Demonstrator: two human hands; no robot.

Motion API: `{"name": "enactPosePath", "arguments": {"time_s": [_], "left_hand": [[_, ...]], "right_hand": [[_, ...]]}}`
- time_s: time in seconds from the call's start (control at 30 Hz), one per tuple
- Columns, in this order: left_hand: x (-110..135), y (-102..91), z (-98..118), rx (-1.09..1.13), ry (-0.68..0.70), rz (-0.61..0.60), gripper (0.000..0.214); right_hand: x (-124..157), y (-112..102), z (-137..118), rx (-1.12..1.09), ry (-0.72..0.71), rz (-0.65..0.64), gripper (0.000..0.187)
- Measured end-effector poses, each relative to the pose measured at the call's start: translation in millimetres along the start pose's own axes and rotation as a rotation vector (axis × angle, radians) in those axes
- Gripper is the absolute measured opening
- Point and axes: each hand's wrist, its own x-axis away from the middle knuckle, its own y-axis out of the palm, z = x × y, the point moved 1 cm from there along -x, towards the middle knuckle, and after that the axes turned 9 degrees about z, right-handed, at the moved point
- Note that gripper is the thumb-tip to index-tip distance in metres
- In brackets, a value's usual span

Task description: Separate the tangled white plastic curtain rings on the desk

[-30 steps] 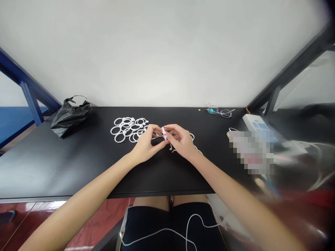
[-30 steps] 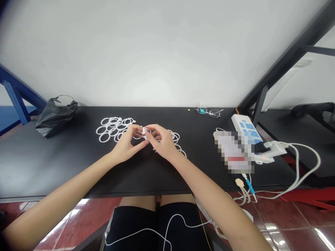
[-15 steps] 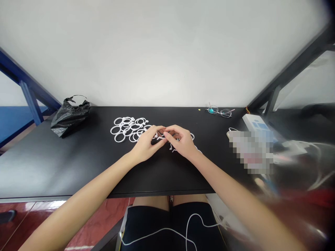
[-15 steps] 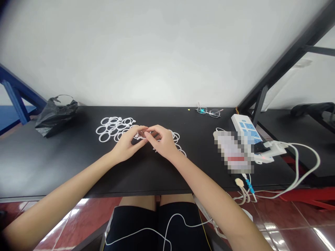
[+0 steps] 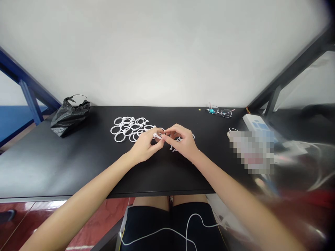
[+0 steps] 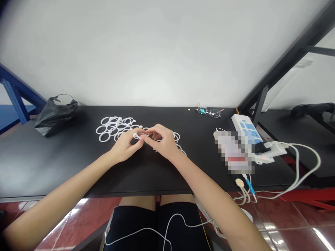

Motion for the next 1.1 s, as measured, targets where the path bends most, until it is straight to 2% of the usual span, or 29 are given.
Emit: {"name": "enactPosePath", "arguments": {"time_s": [0.13, 0.3, 0.43, 0.63, 0.9, 1.1], "left_hand": [[1.3, 4.0, -0.2, -0.172, 0.078, -0.069, 0.011], [0.5, 5.2, 1.1, -0.262, 0.184, -0.095, 0.006], [1.0, 4.9, 1.0, -0.239, 0.189, -0.106, 0.005], [1.7, 4.5, 1.6, -0.187, 0.166, -0.073, 0.006], [-0.1, 6.2, -2.4, -0.234, 0.228, -0.046, 0.016], [0.1, 5.7, -2.6, -0.223, 0.205, -0.054, 0.021]], "right_hand": [[0.4, 1.3, -1.0, -0.045, -0.127, -0.100, 0.012], [1.8, 4.1, -1.6, -0.081, -0.150, -0.159, 0.005], [2.6, 4.0, -4.1, -0.066, -0.127, -0.189, 0.004], [3.4, 3.0, -4.5, -0.072, -0.038, -0.160, 0.008], [2.5, 2.6, -2.5, -0.101, 0.039, -0.164, 0.010], [0.8, 1.9, 1.3, -0.139, 0.101, -0.169, 0.016]]}}
